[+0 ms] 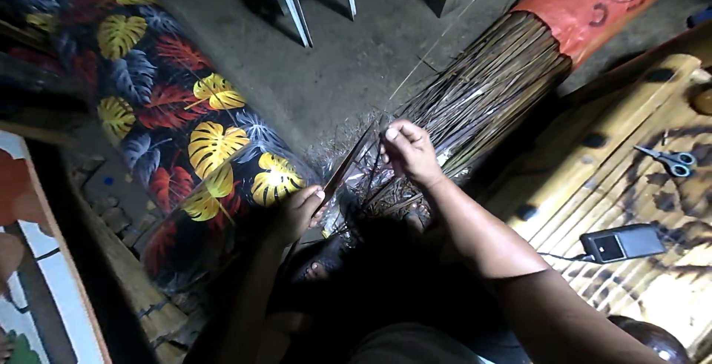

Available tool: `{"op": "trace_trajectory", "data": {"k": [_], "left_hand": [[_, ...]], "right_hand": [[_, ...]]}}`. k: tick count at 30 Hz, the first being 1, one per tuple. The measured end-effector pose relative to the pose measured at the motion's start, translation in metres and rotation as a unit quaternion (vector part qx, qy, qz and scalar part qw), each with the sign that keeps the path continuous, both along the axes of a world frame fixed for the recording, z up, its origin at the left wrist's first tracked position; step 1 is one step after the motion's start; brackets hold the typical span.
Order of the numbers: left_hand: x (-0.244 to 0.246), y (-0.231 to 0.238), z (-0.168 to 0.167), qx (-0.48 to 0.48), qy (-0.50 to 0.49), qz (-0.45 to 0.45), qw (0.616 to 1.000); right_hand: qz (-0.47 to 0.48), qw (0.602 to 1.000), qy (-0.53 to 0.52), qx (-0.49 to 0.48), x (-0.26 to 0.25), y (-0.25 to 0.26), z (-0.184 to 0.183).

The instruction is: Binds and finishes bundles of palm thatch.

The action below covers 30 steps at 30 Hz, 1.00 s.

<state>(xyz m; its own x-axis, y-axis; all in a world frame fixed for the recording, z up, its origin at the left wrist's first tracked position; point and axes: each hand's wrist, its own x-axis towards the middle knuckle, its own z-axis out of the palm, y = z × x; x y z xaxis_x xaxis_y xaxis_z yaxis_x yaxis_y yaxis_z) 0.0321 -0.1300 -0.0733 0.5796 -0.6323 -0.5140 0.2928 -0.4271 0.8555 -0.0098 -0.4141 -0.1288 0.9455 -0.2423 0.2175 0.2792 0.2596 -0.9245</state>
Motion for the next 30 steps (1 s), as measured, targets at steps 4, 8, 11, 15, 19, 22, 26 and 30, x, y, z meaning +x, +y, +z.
{"op": "trace_trajectory", "data": {"k": [4, 8, 11, 15, 19, 22, 26, 30], "left_hand": [[-0.001, -0.002, -0.001, 0.009, 0.000, 0.007, 1.000], [-0.001, -0.005, -0.002, -0.011, 0.013, 0.000, 1.000], [-0.001, -0.003, -0.002, -0.039, 0.040, -0.015, 0.998], [0.001, -0.004, 0.001, -0.062, 0.084, -0.030, 0.994], [0.001, -0.003, 0.000, -0.060, 0.095, -0.037, 0.993], [0.001, -0.001, -0.001, -0.039, 0.077, -0.035, 0.996], [-0.001, -0.003, -0.003, -0.005, 0.029, -0.022, 0.999], [-0.003, -0.008, 0.000, 0.025, -0.002, -0.009, 1.000]], "right_hand": [[0.067, 0.997, 0.023, -0.001, -0.009, 0.008, 0.007], [0.250, 0.967, 0.045, -0.025, -0.019, 0.048, -0.001], [0.248, 0.968, 0.025, -0.039, -0.017, 0.049, -0.005], [0.166, 0.980, -0.021, -0.103, -0.017, 0.037, 0.000], [0.101, 0.989, -0.039, -0.104, -0.014, 0.022, 0.004], [0.038, 0.995, -0.048, -0.074, -0.006, 0.002, 0.005], [0.047, 0.997, -0.021, -0.056, -0.007, -0.004, 0.010], [0.213, 0.972, 0.061, -0.080, -0.016, 0.024, 0.006]]}}
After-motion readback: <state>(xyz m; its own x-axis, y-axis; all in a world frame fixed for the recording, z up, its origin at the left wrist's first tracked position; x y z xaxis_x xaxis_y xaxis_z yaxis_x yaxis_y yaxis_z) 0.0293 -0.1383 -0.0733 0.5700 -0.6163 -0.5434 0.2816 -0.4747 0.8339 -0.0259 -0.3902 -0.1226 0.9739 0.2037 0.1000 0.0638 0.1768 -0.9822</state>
